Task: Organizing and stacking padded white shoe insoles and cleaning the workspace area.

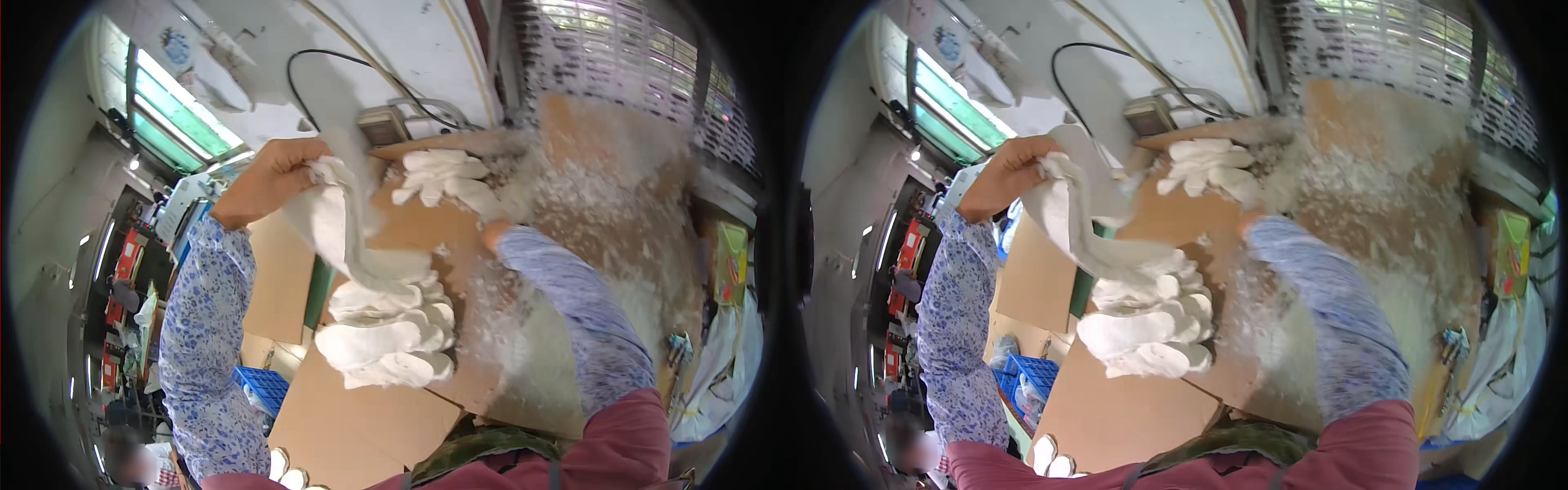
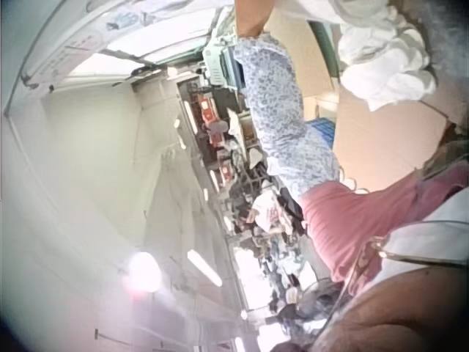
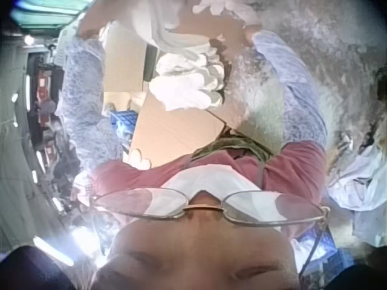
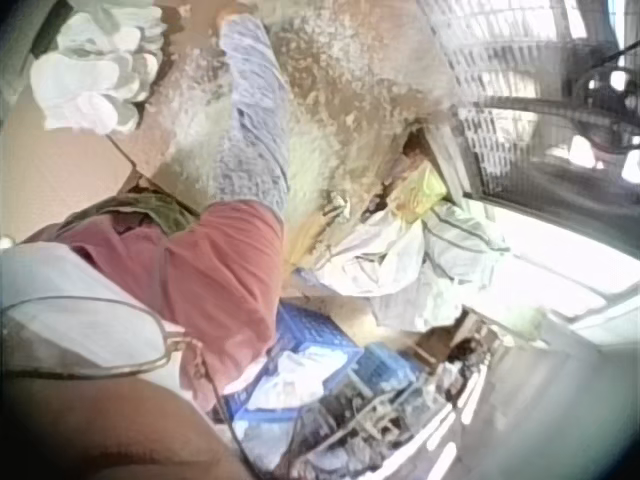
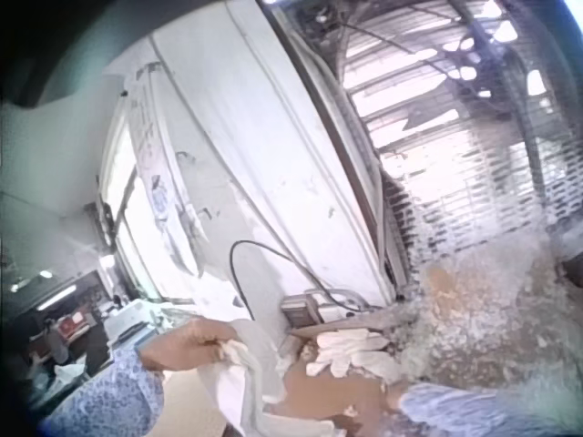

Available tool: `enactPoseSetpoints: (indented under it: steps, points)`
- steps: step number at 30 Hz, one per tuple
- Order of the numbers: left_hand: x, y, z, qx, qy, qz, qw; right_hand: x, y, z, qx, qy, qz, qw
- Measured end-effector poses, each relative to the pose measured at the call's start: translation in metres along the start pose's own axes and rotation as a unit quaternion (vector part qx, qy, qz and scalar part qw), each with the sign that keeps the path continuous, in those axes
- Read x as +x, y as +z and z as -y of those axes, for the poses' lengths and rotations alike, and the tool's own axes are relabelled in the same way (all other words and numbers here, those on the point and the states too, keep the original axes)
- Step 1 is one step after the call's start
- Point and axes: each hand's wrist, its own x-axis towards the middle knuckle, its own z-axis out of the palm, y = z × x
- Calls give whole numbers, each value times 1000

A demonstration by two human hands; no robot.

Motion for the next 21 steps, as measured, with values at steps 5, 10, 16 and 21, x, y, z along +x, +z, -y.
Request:
enactPoseSetpoints:
  steps: [5,10,16,21]
  points:
    - [-7,9,2,39,-57,20,997,3,-29,-109,651,-228,-116,714]
    - [-2,14,2,52,-19,11,998,-25,-193,-126,851,-362,-246,291]
    - [-23,-14,-4,39,-81,-93,992,-36,16,-11,650,-319,101,682]
    - [-27,-3,20,199,29,-44,978,-14,13,-75,733,-148,33,663]
